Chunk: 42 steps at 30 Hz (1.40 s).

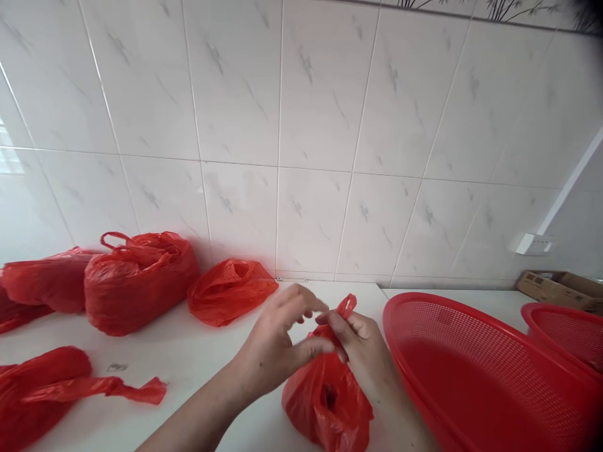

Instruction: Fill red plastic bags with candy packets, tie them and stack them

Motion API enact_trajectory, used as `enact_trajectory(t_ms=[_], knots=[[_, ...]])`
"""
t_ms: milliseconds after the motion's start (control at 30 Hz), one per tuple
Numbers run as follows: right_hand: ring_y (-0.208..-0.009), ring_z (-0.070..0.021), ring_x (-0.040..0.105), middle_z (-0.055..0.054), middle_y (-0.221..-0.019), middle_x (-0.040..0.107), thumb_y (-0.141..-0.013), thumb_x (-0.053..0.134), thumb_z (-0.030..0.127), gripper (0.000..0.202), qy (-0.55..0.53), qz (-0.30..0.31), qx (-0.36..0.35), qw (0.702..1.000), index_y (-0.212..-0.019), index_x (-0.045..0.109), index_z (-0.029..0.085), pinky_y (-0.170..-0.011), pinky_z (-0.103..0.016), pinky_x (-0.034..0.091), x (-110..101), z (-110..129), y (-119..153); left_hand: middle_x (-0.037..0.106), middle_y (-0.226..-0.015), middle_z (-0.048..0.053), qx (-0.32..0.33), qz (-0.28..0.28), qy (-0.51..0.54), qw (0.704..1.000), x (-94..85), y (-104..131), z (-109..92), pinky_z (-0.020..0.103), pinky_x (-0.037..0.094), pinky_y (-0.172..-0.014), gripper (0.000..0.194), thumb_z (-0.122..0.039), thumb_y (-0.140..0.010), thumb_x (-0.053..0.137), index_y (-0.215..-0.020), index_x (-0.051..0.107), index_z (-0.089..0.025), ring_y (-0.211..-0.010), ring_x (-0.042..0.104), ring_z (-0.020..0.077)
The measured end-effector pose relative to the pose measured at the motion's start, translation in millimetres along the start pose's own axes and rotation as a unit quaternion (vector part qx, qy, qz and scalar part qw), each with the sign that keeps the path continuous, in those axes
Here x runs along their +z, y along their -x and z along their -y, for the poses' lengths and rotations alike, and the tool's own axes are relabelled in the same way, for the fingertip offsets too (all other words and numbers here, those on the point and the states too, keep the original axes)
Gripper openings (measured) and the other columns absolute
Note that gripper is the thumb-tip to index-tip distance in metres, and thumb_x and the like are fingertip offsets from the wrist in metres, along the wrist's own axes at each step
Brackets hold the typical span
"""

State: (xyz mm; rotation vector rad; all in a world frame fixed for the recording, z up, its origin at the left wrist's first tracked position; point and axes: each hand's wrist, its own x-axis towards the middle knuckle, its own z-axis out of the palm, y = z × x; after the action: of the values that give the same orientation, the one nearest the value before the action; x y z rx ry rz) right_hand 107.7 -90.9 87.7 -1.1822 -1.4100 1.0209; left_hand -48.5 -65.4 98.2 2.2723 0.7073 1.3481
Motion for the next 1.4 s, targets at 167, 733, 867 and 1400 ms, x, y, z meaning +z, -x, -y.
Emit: enact_trajectory(t_ms=[167,733,867,1400], knots=[[-0.050,-0.0092,0.035,0.005,-0.053,0.042,-0.092,0.039,0.057,0.051,-0.020,0.028,0.008,0.999,-0.107,0.065,0.016,-0.051,-0.023,0.032,-6,-6,-5,0.060,-0.080,0.002,-0.034,0.048,0.003,0.998,14.0,12,23,0.026,0.046,-0.070,0.010,-0.012,-0.082,0.061,-0.080,0.065,-0.021,-0.074,0.057,0.0134],[-0.069,-0.0158,0.054,0.001,-0.080,0.061,-0.080,0.048,0.018,0.027,0.249,-0.065,-0.081,0.963,-0.097,0.066,0.029,-0.062,-0.028,0.041,-7,-30,-21,0.058,-0.073,-0.003,-0.248,0.000,0.107,0.963,24.4,15,24,0.023,0.039,-0.064,0.009,-0.023,-0.084,0.054,-0.075,0.053,-0.020,-0.070,0.052,0.0130],[-0.088,-0.0171,0.061,0.000,-0.097,0.067,-0.084,0.046,0.019,0.029,0.129,0.006,-0.057,0.990,-0.102,0.068,0.028,-0.078,-0.030,0.046,-11,-25,-17,0.061,-0.075,-0.003,-0.252,0.000,0.087,0.964,23.7,16,25,0.025,0.041,-0.067,0.006,-0.021,-0.082,0.054,-0.075,0.054,-0.021,-0.072,0.054,0.0142],[-0.086,-0.0215,0.058,-0.005,-0.091,0.062,-0.076,0.044,0.017,0.025,0.146,-0.165,-0.075,0.973,-0.082,0.067,0.022,-0.079,-0.036,0.045,-13,-105,-60,0.059,-0.079,0.001,-0.180,0.148,-0.011,0.972,-9.3,90,20,0.027,0.042,-0.076,0.021,-0.013,-0.073,0.059,-0.063,0.043,-0.021,-0.079,0.055,0.0173]])
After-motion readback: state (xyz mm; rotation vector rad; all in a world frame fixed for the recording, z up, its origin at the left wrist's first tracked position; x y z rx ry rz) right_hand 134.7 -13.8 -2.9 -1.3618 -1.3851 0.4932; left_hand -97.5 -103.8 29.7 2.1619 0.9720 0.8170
